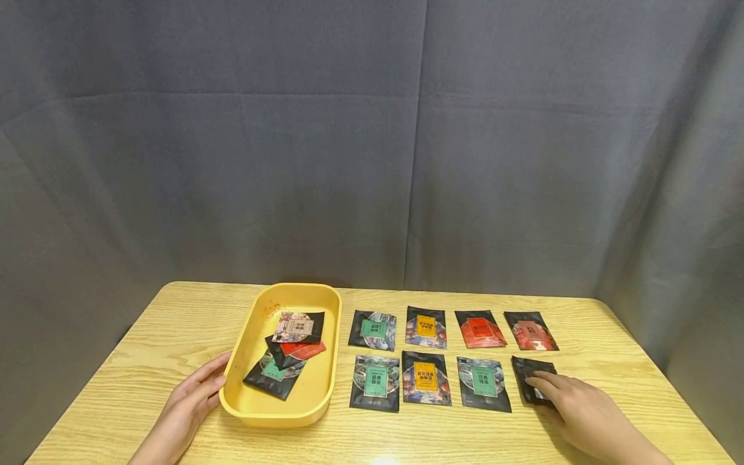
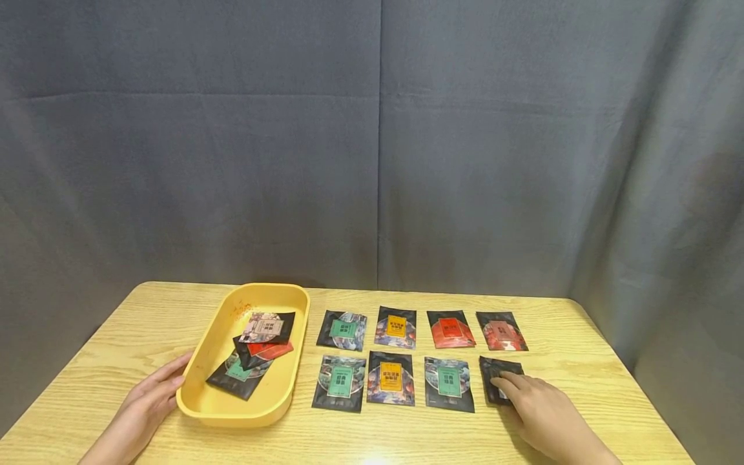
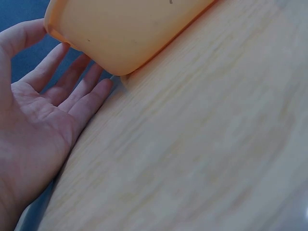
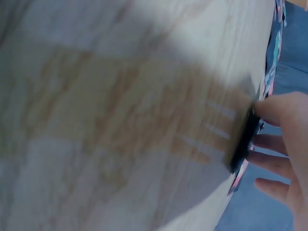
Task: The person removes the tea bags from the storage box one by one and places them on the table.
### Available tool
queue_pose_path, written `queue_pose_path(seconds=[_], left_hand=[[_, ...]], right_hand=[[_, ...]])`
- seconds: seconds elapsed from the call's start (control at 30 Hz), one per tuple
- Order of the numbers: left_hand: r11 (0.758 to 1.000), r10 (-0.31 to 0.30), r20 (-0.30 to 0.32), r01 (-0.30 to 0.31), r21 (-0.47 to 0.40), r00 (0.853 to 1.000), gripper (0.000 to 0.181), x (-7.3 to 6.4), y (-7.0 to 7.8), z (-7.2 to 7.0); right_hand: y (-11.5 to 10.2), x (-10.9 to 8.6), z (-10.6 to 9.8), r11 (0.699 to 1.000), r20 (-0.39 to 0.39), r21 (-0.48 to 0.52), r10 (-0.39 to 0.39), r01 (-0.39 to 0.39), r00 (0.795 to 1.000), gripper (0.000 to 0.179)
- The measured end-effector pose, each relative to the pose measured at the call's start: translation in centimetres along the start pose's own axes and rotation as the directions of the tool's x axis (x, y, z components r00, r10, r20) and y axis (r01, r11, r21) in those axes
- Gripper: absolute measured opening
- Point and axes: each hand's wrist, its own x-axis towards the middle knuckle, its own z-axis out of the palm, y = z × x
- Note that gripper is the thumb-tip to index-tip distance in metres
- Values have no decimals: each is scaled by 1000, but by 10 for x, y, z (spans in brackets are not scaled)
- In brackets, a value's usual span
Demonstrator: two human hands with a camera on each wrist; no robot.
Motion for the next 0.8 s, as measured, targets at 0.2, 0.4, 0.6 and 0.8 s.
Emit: queue_pose_path(seconds=[0.2, 0.4, 0.6, 0.8], left_hand=[[1000, -5, 2, 5, 7, 1000, 53, 0, 1, 0], [1000, -5, 2, 5, -5, 1000, 48, -1, 1, 0], [1000, -3, 6, 3, -15, 1000, 44, 0, 1, 0], [999, 19, 11, -19, -31, 1000, 33, 0, -1, 0]], right_hand=[[-1, 0, -2, 1000, -15, -8, -22, 22, 1000, 46], [-11, 5, -6, 996, -113, -48, -75, 69, 991, 37], [-23, 16, -10, 990, -176, -65, -136, 126, 975, 28], [-39, 30, -17, 977, -222, -88, -210, 195, 952, 62]])
